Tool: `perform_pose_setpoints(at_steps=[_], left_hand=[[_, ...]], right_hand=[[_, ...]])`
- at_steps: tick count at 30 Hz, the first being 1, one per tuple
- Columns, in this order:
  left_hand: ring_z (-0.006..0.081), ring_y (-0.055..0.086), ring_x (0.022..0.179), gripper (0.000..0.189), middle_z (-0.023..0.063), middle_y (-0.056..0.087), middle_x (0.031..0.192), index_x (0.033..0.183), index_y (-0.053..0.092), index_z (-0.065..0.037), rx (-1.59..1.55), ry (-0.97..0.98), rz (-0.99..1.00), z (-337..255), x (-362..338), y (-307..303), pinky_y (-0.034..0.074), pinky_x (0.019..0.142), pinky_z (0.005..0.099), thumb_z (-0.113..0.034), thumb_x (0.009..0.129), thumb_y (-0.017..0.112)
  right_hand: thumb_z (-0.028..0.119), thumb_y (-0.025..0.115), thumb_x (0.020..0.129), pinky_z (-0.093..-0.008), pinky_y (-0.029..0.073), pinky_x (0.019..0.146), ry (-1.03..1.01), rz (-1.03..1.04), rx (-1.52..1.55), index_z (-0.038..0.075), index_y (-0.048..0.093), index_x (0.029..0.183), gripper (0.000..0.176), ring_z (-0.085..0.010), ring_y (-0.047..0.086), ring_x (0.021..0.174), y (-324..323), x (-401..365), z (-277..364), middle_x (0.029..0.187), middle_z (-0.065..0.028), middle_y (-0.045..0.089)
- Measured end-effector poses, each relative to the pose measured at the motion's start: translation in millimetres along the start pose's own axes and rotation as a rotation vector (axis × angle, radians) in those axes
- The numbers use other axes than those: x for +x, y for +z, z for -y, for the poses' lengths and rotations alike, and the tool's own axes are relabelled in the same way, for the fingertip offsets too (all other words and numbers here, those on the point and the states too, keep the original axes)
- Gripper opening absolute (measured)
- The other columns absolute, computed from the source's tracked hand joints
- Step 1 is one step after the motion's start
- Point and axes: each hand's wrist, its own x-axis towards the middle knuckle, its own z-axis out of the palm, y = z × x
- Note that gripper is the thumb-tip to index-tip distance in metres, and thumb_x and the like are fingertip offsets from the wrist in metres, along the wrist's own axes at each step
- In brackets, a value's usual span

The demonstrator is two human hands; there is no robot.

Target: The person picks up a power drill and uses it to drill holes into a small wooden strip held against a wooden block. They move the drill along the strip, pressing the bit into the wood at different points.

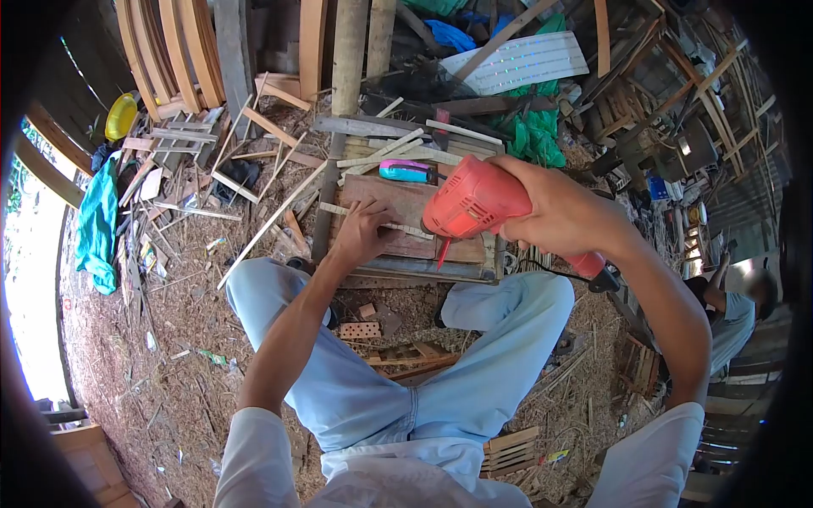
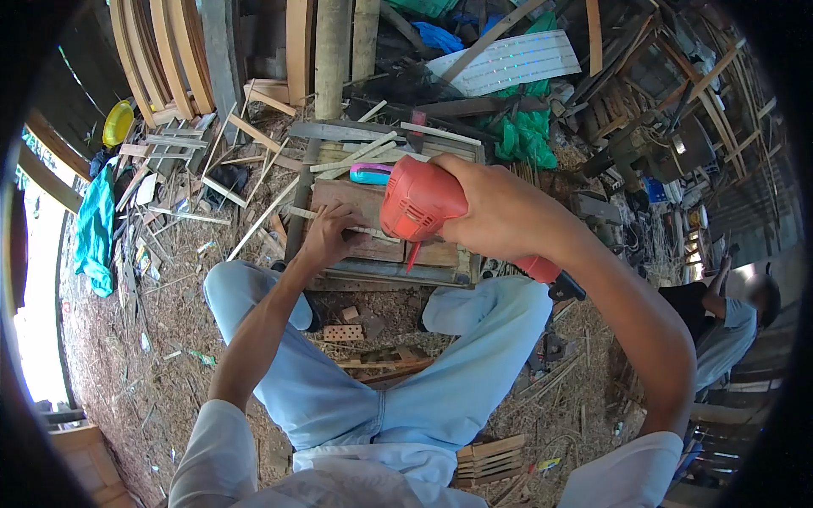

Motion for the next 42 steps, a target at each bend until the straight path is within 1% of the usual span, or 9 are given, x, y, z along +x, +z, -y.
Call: perform_pose_setpoints(at_steps=[2,3,5,7,18,24,29,32,42], left_hand=[[0.0249,0.057,0.096,0.023,0.0001,0.063,0.100,0.092,0.073,-0.015,-0.006,0.008,-0.003,-1,0,-1,0.044,0.083,0.0422,-0.018,0.070,0.082],[0.0246,0.057,0.096,0.023,-0.0001,0.063,0.099,0.091,0.074,-0.015,-0.006,0.009,0.001,-1,0,-1,0.044,0.083,0.0423,-0.018,0.071,0.082],[0.0243,0.057,0.096,0.022,-0.0002,0.063,0.099,0.091,0.074,-0.015,-0.005,0.008,0.003,-2,1,-1,0.044,0.083,0.0425,-0.019,0.071,0.082],[0.0244,0.057,0.095,0.019,-0.0002,0.063,0.096,0.086,0.072,-0.011,-0.040,-0.002,-0.007,-3,1,-1,0.044,0.085,0.0428,-0.017,0.070,0.080],[0.0237,0.058,0.093,0.018,-0.0001,0.062,0.093,0.085,0.072,-0.009,-0.040,0.004,-0.007,-1,2,0,0.042,0.082,0.0414,-0.014,0.070,0.079],[0.0234,0.057,0.092,0.018,-0.0008,0.063,0.092,0.085,0.072,-0.010,-0.040,0.000,-0.001,-3,2,-2,0.042,0.081,0.0402,-0.014,0.069,0.079],[0.0235,0.057,0.092,0.018,-0.0010,0.063,0.093,0.086,0.073,-0.010,-0.036,0.015,-0.011,-2,2,-2,0.043,0.080,0.0405,-0.015,0.069,0.080],[0.0236,0.058,0.092,0.019,-0.0009,0.063,0.092,0.087,0.073,-0.011,-0.042,0.006,0.004,-4,2,-3,0.043,0.081,0.0406,-0.017,0.070,0.080],[0.0237,0.058,0.093,0.018,-0.0008,0.064,0.093,0.087,0.074,-0.012,-0.041,-0.009,0.003,-1,2,0,0.044,0.081,0.0423,-0.018,0.071,0.080]], right_hand=[[0.004,0.068,0.077,-0.0328,0.054,0.062,-0.021,-0.013,0.016,0.006,0.037,0.146,0.076,-0.0164,0.065,0.070,2,2,-2,0.095,-0.0121,0.068],[0.004,0.068,0.077,-0.0328,0.054,0.062,-0.020,-0.013,0.016,0.006,0.037,0.146,0.076,-0.0164,0.065,0.070,1,2,-1,0.095,-0.0121,0.068],[0.015,0.068,0.076,-0.0421,0.051,0.089,-0.006,-0.001,0.016,0.003,0.044,0.138,0.068,-0.0397,0.064,0.104,0,2,3,0.114,-0.0257,0.065],[0.015,0.068,0.076,-0.0422,0.050,0.089,-0.022,-0.010,0.012,0.002,0.044,0.139,0.068,-0.0400,0.064,0.104,0,3,2,0.114,-0.0261,0.065],[0.015,0.067,0.077,-0.0424,0.050,0.090,-0.032,-0.017,-0.008,0.000,0.043,0.139,0.068,-0.0394,0.064,0.105,2,7,2,0.116,-0.0269,0.064],[0.015,0.068,0.076,-0.0407,0.052,0.084,-0.006,0.011,0.032,0.001,0.043,0.140,0.070,-0.0365,0.067,0.096,0,6,6,0.109,-0.0249,0.067],[0.015,0.068,0.077,-0.0398,0.053,0.073,0.044,0.052,0.085,0.003,0.041,0.142,0.072,-0.0314,0.070,0.080,-2,5,6,0.102,-0.0235,0.068],[0.014,0.068,0.077,-0.0387,0.054,0.068,-0.022,0.001,0.062,0.002,0.041,0.143,0.073,-0.0282,0.069,0.072,2,9,-3,0.098,-0.0224,0.069],[0.014,0.069,0.076,-0.0384,0.054,0.066,-0.009,0.007,0.080,0.001,0.039,0.144,0.075,-0.0263,0.069,0.070,0,8,0,0.095,-0.0213,0.069]])
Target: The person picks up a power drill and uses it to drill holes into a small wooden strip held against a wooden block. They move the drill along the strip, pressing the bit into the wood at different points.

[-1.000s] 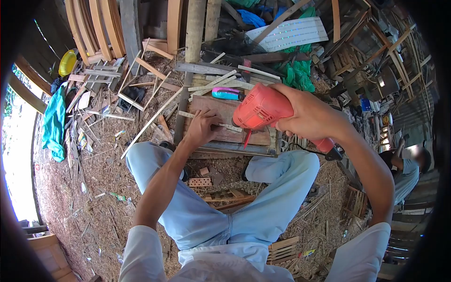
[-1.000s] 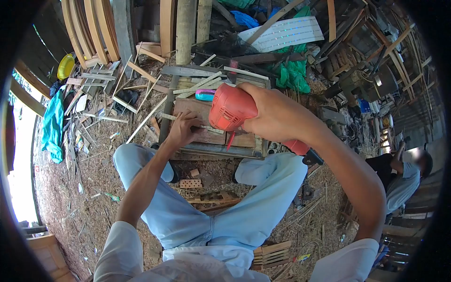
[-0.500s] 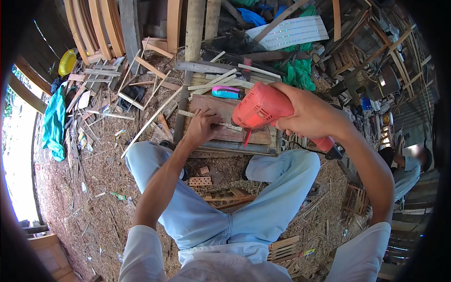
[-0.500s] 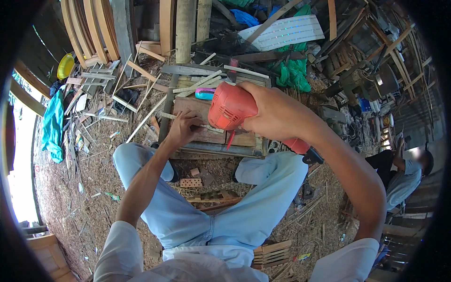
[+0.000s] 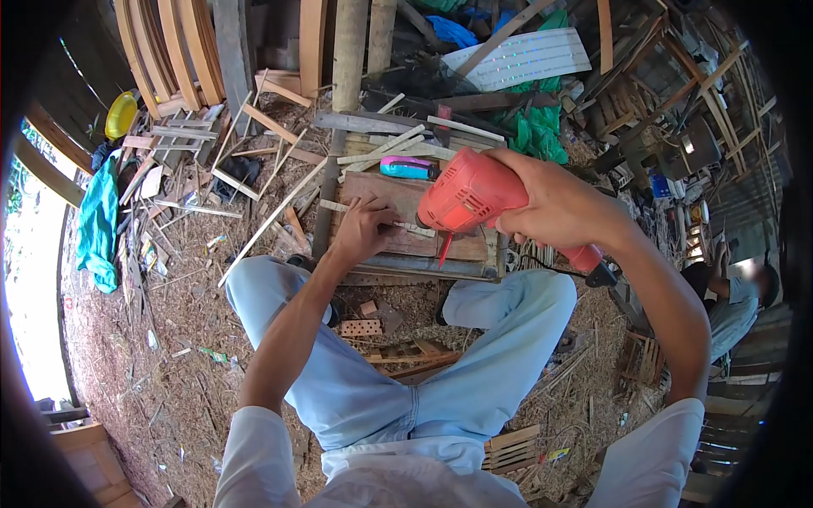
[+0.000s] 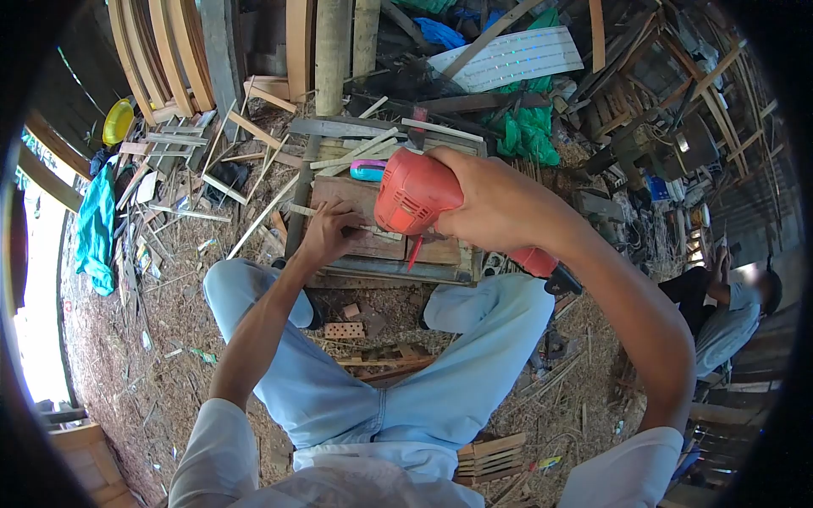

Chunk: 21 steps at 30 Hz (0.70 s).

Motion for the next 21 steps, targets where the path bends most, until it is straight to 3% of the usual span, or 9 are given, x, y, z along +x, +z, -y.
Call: perform_pose_setpoints(at_steps=[3,5,21], left_hand=[[0.0230,0.057,0.092,0.020,-0.0008,0.064,0.093,0.087,0.074,-0.011,0.017,0.017,-0.007,1.8,-0.9,-0.1,0.044,0.080,0.0410,-0.018,0.070,0.081],[0.0222,0.057,0.091,0.021,-0.0007,0.064,0.093,0.088,0.074,-0.011,0.033,0.030,-0.009,2.4,-1.4,0.7,0.044,0.079,0.0396,-0.019,0.070,0.083],[0.0231,0.057,0.088,0.021,0.0000,0.064,0.089,0.086,0.074,-0.010,0.005,0.047,-0.035,2.9,-0.3,1.4,0.045,0.079,0.0380,-0.011,0.066,0.082]], right_hand=[[0.014,0.070,0.076,-0.0382,0.054,0.066,0.026,0.015,-0.004,0.000,0.038,0.144,0.076,-0.0259,0.069,0.070,-1.0,0.4,0.9,0.093,-0.0206,0.069],[0.005,0.066,0.077,-0.0324,0.054,0.062,0.039,0.018,-0.013,0.005,0.036,0.147,0.076,-0.0160,0.064,0.067,-0.2,2.1,-1.7,0.091,-0.0112,0.068],[0.004,0.067,0.077,-0.0329,0.055,0.065,0.018,0.006,0.007,0.005,0.035,0.147,0.077,-0.0163,0.065,0.069,-1.9,0.3,-1.2,0.093,-0.0124,0.068]])
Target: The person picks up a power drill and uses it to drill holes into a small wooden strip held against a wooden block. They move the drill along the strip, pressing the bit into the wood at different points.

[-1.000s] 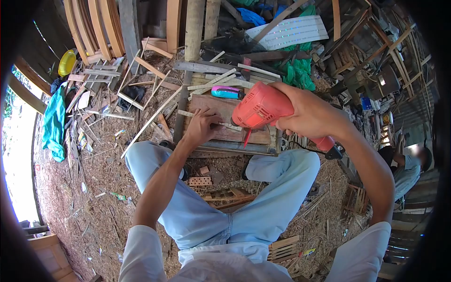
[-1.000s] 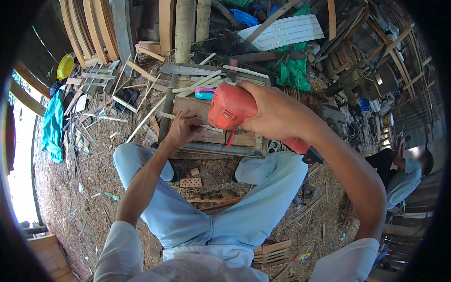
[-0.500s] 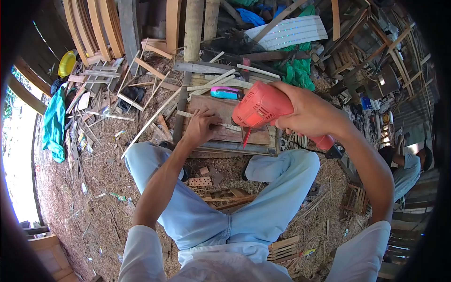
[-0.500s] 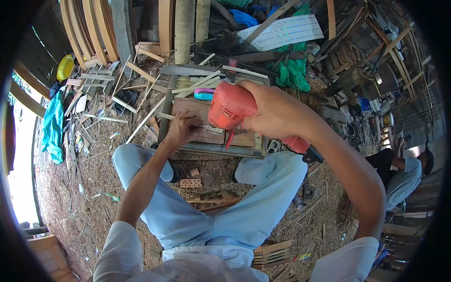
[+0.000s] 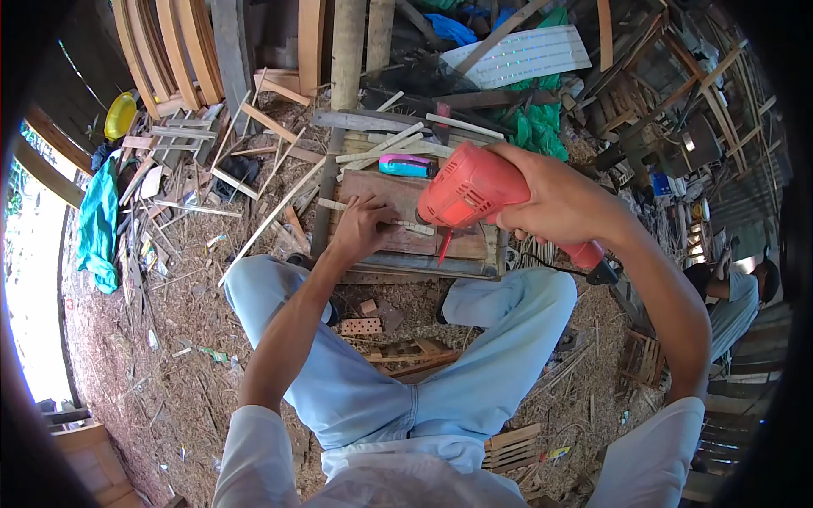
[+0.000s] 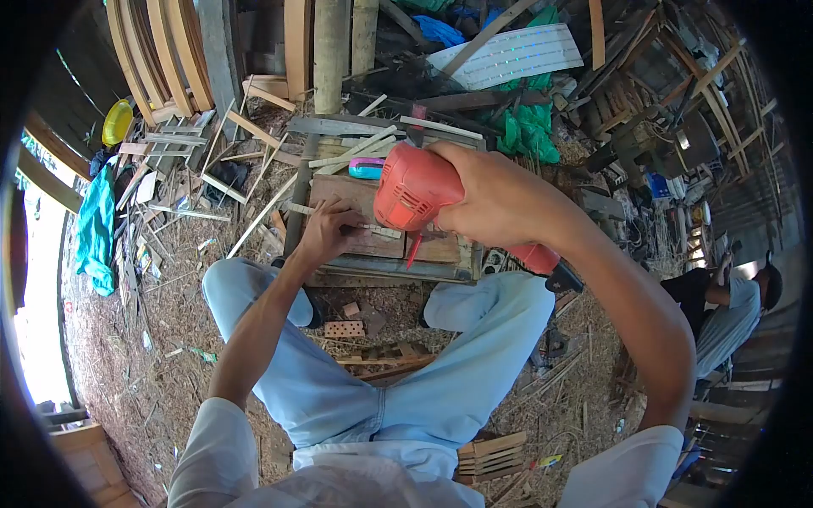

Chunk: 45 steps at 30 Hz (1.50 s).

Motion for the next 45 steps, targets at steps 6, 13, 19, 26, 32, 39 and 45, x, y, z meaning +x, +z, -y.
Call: perform_pose_setpoints(at_steps=[6,13,19,26,32,39,45], left_hand=[[0.0228,0.057,0.088,0.020,0.0001,0.065,0.090,0.086,0.074,-0.010,-0.003,-0.005,-0.002,-1.6,0.1,-0.9,0.045,0.079,0.0383,-0.014,0.068,0.082],[0.0223,0.057,0.089,0.022,-0.0003,0.064,0.089,0.088,0.075,-0.010,0.026,-0.019,0.021,-3.0,0.5,-2.9,0.044,0.078,0.0391,-0.019,0.069,0.083],[0.0225,0.057,0.088,0.022,-0.0006,0.064,0.090,0.088,0.075,-0.011,0.022,-0.023,0.026,-3.3,0.4,-2.9,0.044,0.078,0.0393,-0.018,0.069,0.083],[0.0230,0.057,0.088,0.022,-0.0004,0.065,0.089,0.088,0.075,-0.011,0.018,-0.001,0.019,-1.1,-0.3,-2.6,0.044,0.078,0.0393,-0.019,0.070,0.082],[0.0228,0.057,0.087,0.022,-0.0008,0.065,0.087,0.088,0.075,-0.012,0.029,-0.011,0.019,-0.5,-0.3,-1.0,0.044,0.078,0.0393,-0.020,0.069,0.083],[0.0231,0.057,0.088,0.022,-0.0012,0.065,0.091,0.087,0.075,-0.011,0.022,-0.009,0.014,-1.9,0.4,-2.0,0.044,0.078,0.0398,-0.018,0.069,0.083],[0.0235,0.057,0.091,0.019,-0.0007,0.064,0.093,0.087,0.074,-0.011,0.009,-0.035,0.049,-4.2,0.7,-5.5,0.044,0.080,0.0412,-0.017,0.070,0.080]], right_hand=[[0.004,0.067,0.077,-0.0332,0.055,0.064,0.005,0.012,0.003,0.005,0.036,0.147,0.076,-0.0161,0.064,0.068,0.0,0.1,1.8,0.092,-0.0120,0.068],[0.005,0.066,0.077,-0.0327,0.054,0.063,0.027,0.028,0.001,0.004,0.036,0.147,0.076,-0.0162,0.064,0.068,0.0,-0.1,3.6,0.092,-0.0118,0.068],[0.005,0.066,0.076,-0.0321,0.054,0.064,0.017,0.021,0.023,0.004,0.036,0.147,0.076,-0.0159,0.064,0.069,1.1,1.7,-1.3,0.093,-0.0110,0.069],[0.006,0.068,0.075,-0.0313,0.054,0.064,0.019,0.011,0.018,0.005,0.037,0.147,0.077,-0.0152,0.064,0.069,-0.6,3.4,-4.8,0.094,-0.0103,0.069],[0.006,0.068,0.075,-0.0316,0.054,0.063,0.017,0.007,0.010,0.005,0.037,0.147,0.078,-0.0153,0.064,0.068,0.0,1.3,-0.1,0.093,-0.0103,0.069],[0.006,0.068,0.076,-0.0316,0.054,0.064,0.003,0.022,0.005,0.006,0.036,0.147,0.078,-0.0154,0.064,0.068,-1.4,1.3,-1.1,0.093,-0.0103,0.069],[0.005,0.067,0.076,-0.0322,0.054,0.064,0.025,0.035,0.035,0.006,0.036,0.147,0.078,-0.0160,0.064,0.068,-2.1,-0.1,1.6,0.093,-0.0105,0.069]])
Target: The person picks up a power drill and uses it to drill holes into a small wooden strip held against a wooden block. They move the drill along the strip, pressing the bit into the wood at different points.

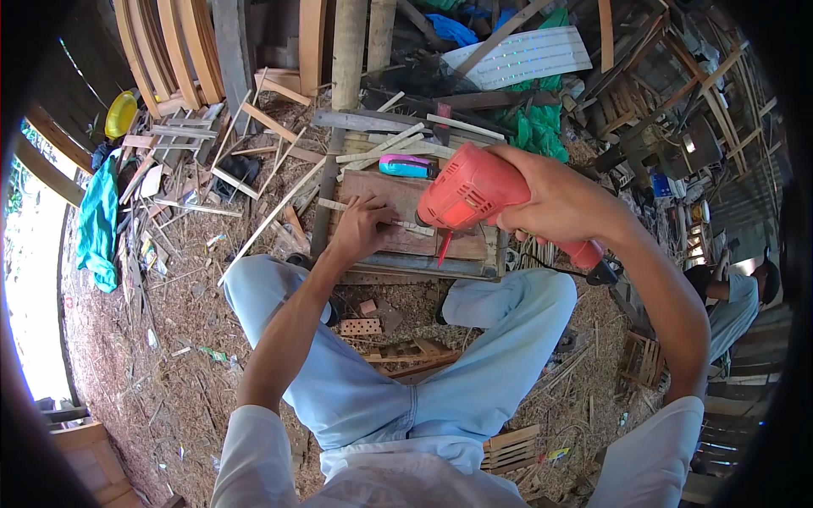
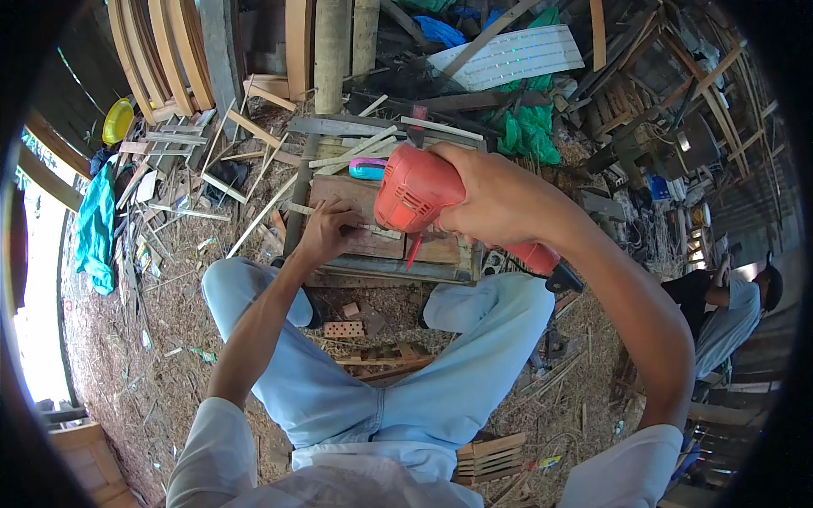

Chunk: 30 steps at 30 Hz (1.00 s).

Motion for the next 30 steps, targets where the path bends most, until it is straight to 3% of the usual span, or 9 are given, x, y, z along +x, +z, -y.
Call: perform_pose_setpoints(at_steps=[15,23,30], left_hand=[[0.0242,0.055,0.096,0.022,0.0005,0.062,0.098,0.093,0.073,-0.010,0.008,0.034,0.008,5,-3,3,0.044,0.084,0.0418,-0.016,0.073,0.078],[0.0243,0.055,0.098,0.023,0.0003,0.062,0.098,0.095,0.073,-0.010,0.042,0.038,0.035,7,-5,2,0.044,0.084,0.0410,-0.017,0.074,0.077],[0.0238,0.055,0.101,0.023,-0.0004,0.064,0.105,0.098,0.072,-0.011,0.083,0.033,0.042,10,-7,7,0.043,0.086,0.0409,-0.018,0.076,0.075]], right_hand=[[0.009,0.068,0.079,-0.0355,0.054,0.064,-0.070,-0.020,-0.149,0.004,0.038,0.143,0.071,-0.0195,0.066,0.067,10,9,-4,0.096,-0.0154,0.067],[0.012,0.068,0.077,-0.0426,0.050,0.089,-0.162,-0.100,-0.225,0.003,0.042,0.139,0.067,-0.0386,0.065,0.101,20,9,-11,0.110,-0.0240,0.066],[0.010,0.066,0.077,-0.0428,0.050,0.089,-0.119,-0.048,-0.200,0.003,0.042,0.139,0.068,-0.0386,0.065,0.102,18,11,-6,0.111,-0.0241,0.065]])
